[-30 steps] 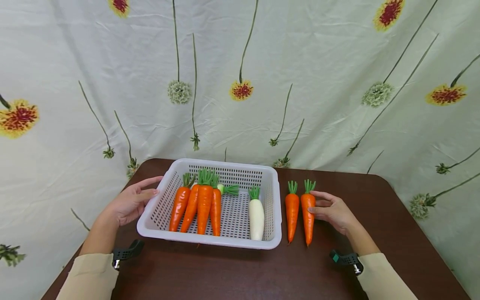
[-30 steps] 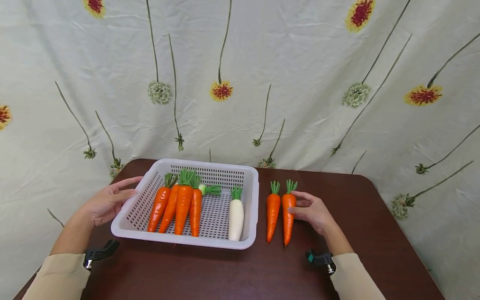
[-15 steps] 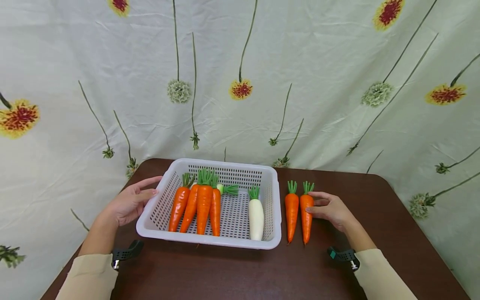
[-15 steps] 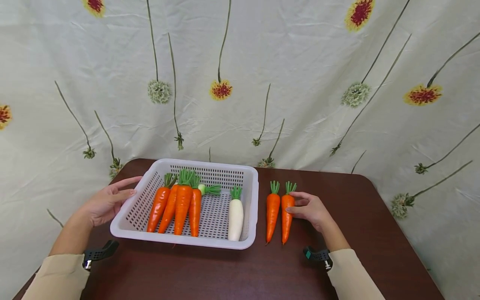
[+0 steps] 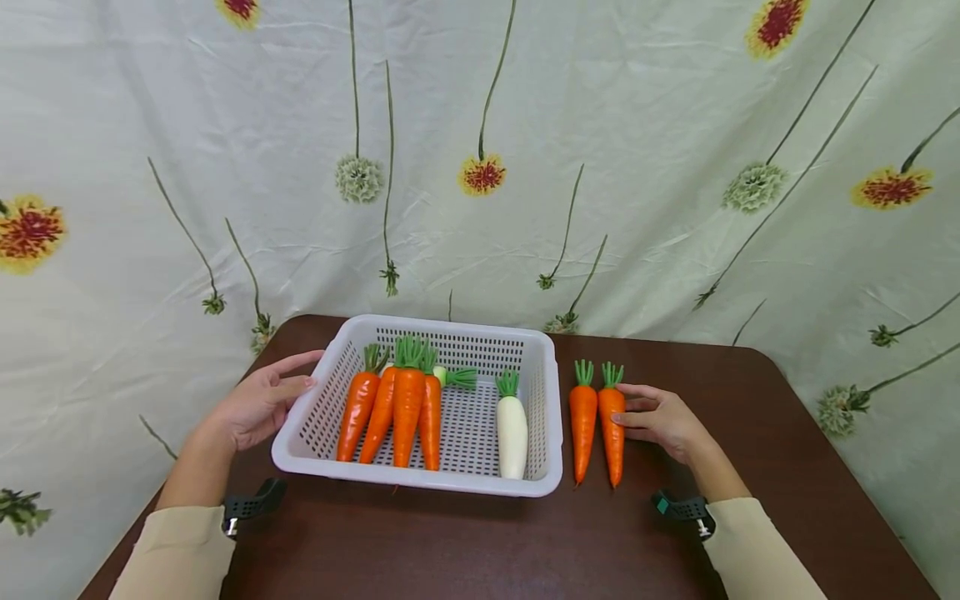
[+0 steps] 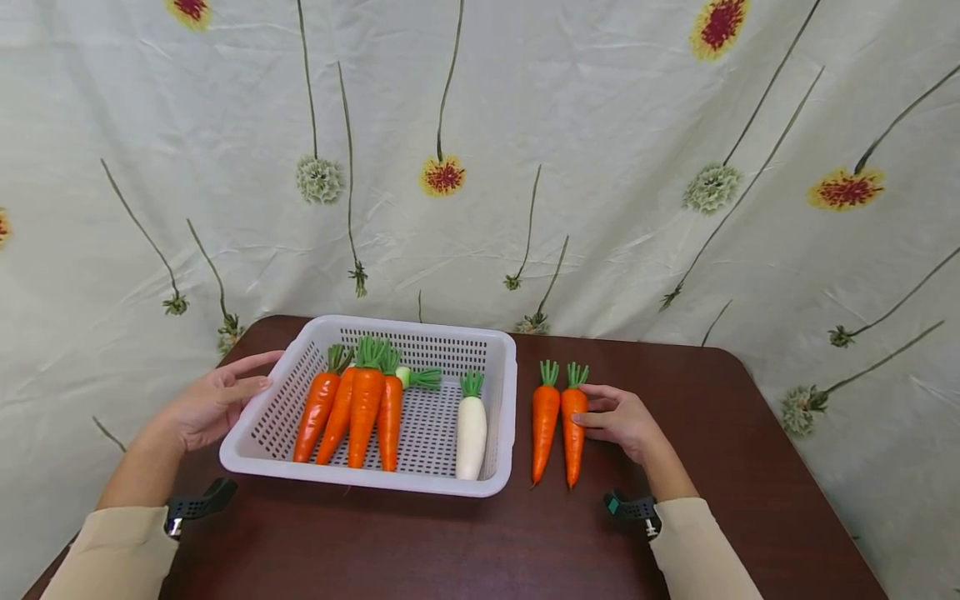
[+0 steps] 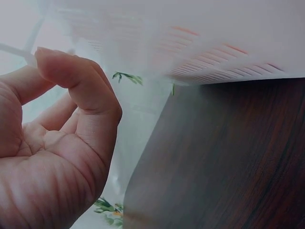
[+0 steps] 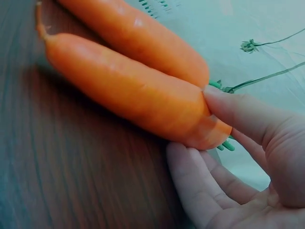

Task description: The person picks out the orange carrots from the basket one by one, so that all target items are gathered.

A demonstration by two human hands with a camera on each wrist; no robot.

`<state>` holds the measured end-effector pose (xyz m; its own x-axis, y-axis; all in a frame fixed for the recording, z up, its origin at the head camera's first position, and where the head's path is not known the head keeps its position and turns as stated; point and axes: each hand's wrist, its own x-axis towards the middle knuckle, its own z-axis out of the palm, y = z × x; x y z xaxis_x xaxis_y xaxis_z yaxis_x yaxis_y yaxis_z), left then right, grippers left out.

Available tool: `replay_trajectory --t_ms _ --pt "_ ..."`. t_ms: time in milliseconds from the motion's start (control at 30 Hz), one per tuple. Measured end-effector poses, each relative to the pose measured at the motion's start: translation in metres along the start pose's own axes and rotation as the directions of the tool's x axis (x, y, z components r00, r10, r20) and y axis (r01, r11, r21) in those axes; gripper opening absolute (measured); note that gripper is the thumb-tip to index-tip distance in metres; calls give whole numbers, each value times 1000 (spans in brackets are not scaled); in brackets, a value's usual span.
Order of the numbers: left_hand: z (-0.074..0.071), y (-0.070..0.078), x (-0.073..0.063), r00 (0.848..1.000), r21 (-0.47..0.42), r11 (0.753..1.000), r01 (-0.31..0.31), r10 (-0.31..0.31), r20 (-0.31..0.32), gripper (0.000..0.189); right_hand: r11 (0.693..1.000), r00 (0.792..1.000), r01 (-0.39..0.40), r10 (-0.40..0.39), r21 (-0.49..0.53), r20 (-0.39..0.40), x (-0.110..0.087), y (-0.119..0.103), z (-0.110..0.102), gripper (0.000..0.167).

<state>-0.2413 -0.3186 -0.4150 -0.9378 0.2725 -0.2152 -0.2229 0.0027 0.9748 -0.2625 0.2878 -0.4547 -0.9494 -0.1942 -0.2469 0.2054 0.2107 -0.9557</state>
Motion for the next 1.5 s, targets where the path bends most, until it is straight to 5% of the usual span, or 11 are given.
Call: replay_trajectory --t_ms 1500 --pt "0 -3 0 1000 -40 999 -14 15 7 62 999 997 0 3 36 -74 -2 6 7 72"
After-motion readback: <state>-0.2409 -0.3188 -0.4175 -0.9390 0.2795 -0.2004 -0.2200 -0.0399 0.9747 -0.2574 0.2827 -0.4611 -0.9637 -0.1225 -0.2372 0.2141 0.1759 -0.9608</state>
